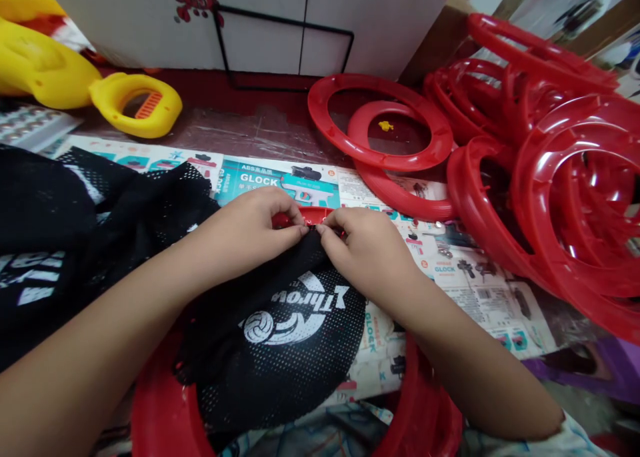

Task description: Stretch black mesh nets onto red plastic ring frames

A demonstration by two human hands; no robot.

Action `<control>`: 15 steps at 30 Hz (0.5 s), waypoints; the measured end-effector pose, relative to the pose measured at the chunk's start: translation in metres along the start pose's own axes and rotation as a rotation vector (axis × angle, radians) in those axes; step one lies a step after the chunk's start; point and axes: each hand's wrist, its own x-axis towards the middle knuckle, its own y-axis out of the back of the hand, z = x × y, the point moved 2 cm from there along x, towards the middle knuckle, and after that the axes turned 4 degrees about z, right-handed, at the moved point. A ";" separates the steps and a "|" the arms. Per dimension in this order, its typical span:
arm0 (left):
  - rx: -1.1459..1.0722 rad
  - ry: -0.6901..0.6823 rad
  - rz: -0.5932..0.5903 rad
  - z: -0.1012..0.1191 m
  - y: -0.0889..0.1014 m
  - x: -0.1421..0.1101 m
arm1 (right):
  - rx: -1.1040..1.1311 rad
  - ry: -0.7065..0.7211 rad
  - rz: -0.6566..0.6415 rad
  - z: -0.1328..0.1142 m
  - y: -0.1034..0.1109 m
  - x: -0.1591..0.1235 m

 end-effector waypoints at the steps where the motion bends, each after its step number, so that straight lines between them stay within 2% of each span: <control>1: 0.009 0.008 0.009 0.000 0.000 0.000 | -0.015 0.000 0.001 0.000 0.000 0.000; 15: 0.116 0.004 0.074 0.003 -0.005 0.000 | -0.274 -0.014 0.016 -0.003 -0.002 0.000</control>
